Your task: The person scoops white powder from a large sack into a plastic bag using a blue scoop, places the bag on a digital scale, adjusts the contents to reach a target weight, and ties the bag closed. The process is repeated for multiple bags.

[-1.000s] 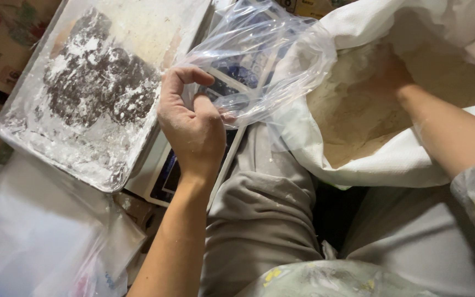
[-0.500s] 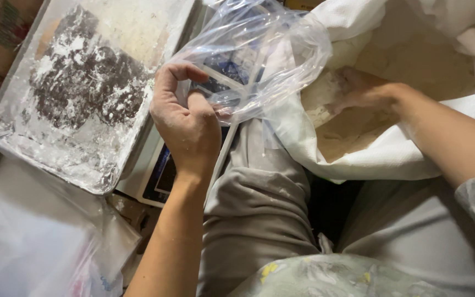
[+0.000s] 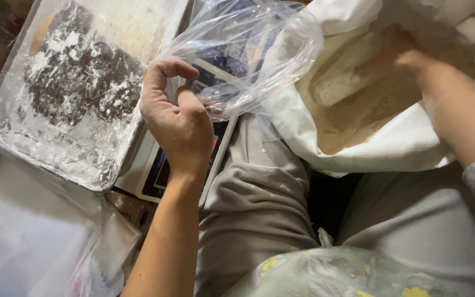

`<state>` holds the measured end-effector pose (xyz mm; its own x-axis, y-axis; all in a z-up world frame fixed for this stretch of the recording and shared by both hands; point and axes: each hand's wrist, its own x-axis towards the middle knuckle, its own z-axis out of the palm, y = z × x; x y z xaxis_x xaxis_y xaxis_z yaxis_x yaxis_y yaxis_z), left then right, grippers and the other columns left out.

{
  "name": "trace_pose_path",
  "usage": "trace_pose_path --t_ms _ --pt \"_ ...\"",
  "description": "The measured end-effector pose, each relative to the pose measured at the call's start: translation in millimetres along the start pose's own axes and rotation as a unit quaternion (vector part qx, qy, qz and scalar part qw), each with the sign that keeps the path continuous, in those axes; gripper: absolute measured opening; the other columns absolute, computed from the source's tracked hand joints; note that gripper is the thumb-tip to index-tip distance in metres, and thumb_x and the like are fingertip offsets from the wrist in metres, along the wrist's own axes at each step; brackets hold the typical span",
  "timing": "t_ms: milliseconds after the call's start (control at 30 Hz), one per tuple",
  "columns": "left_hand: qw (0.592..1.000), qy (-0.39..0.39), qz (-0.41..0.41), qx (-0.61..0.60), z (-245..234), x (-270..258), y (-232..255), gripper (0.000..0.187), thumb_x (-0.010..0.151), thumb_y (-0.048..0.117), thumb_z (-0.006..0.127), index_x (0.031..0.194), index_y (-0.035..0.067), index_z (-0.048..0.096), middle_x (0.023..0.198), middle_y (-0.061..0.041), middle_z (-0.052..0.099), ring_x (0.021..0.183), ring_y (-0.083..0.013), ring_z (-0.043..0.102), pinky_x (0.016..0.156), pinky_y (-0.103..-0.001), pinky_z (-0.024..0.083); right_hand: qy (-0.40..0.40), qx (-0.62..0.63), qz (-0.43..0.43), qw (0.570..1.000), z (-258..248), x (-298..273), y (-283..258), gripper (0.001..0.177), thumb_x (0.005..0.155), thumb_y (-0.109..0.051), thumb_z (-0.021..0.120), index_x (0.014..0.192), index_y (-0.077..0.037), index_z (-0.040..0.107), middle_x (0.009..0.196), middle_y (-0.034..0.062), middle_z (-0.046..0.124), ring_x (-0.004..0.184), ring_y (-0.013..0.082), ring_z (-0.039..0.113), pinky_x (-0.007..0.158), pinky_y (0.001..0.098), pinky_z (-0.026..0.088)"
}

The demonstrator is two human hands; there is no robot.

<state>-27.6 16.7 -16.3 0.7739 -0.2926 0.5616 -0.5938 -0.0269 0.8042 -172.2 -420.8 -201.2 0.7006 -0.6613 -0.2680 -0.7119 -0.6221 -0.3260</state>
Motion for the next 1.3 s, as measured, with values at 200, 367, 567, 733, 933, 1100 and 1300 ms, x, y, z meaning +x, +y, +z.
trace_pose_path --t_ms 200,367,567,733,933,1100,1300 --pt "0.996 0.005 -0.089 -0.03 -1.8 -0.9 1.5 0.026 0.082 -0.01 0.038 0.094 0.001 0.059 0.091 -0.004 0.059 0.072 -0.0108 0.051 0.071 -0.023 0.047 0.051 -0.128 -0.01 0.99 59.0 31.2 27.5 0.141 0.055 -0.041 0.095 0.166 0.001 0.019 0.156 0.0351 0.037 0.144 0.0509 0.039 0.118 0.0546 0.039" --pt "0.995 -0.001 -0.09 -0.039 -1.9 -0.8 0.4 0.027 0.082 -0.009 0.038 0.094 0.001 0.059 0.091 -0.005 0.06 0.069 -0.0101 0.052 0.069 -0.022 0.047 0.025 -0.189 0.02 0.982 77.7 15.0 10.3 0.151 0.047 -0.058 0.1 0.152 0.012 0.018 0.15 0.0398 0.029 0.133 0.0555 0.037 0.108 0.058 0.037" --pt "0.994 -0.019 -0.073 -0.075 2.5 -1.0 1.1 0.03 0.082 -0.009 0.036 0.097 -0.001 0.06 0.1 -0.011 0.062 0.079 -0.0148 0.06 0.073 -0.026 0.056 0.002 -0.163 -0.018 0.986 48.9 -9.4 -17.8 0.118 0.057 -0.044 0.095 0.151 0.001 0.04 0.15 0.028 0.049 0.135 0.0455 0.05 0.111 0.0502 0.046" --pt "0.993 -0.061 -0.012 -0.1 3.8 -0.4 6.7 0.044 0.076 -0.01 0.033 0.109 -0.005 0.063 0.111 -0.016 0.063 0.087 -0.0212 0.066 0.081 -0.032 0.062 -0.062 -0.163 -0.057 0.983 31.1 -29.0 -36.9 0.096 0.055 -0.041 0.095 0.137 -0.006 0.058 0.136 0.0221 0.061 0.124 0.0397 0.059 0.103 0.0465 0.049" --pt "0.975 -0.087 -0.097 -0.181 1.4 -2.4 15.1 0.059 0.075 -0.005 0.034 0.128 -0.006 0.06 0.128 -0.021 0.064 0.072 -0.0167 0.069 0.063 -0.025 0.065 -0.21 -0.246 -0.147 0.935 30.6 -31.4 -69.8 0.074 0.066 -0.046 0.086 0.126 -0.006 0.069 0.127 0.0172 0.071 0.118 0.0349 0.068 0.101 0.0422 0.054" --pt "0.971 -0.09 -0.115 -0.19 -5.9 -2.8 14.7 0.073 0.076 -0.002 0.035 0.149 -0.009 0.043 0.149 -0.028 0.052 0.088 -0.0246 0.075 0.069 -0.025 0.064 -0.229 -0.244 -0.152 0.93 16.4 -55.3 -91.9 0.08 0.064 -0.041 0.091 0.134 -0.014 0.063 0.136 0.0122 0.063 0.126 0.0316 0.059 0.105 0.0402 0.049" --pt "0.986 -0.093 -0.055 -0.124 -12.0 -1.1 12.4 0.073 0.081 -0.005 0.038 0.153 -0.017 0.033 0.159 -0.033 0.041 0.145 -0.0357 0.051 0.097 -0.032 0.061 -0.312 0.114 0.11 0.937 -17.2 -95.6 -91.2 0.07 0.074 -0.02 0.082 0.139 -0.01 0.059 0.131 0.017 0.071 0.116 0.0289 0.07 0.094 0.0436 0.06"
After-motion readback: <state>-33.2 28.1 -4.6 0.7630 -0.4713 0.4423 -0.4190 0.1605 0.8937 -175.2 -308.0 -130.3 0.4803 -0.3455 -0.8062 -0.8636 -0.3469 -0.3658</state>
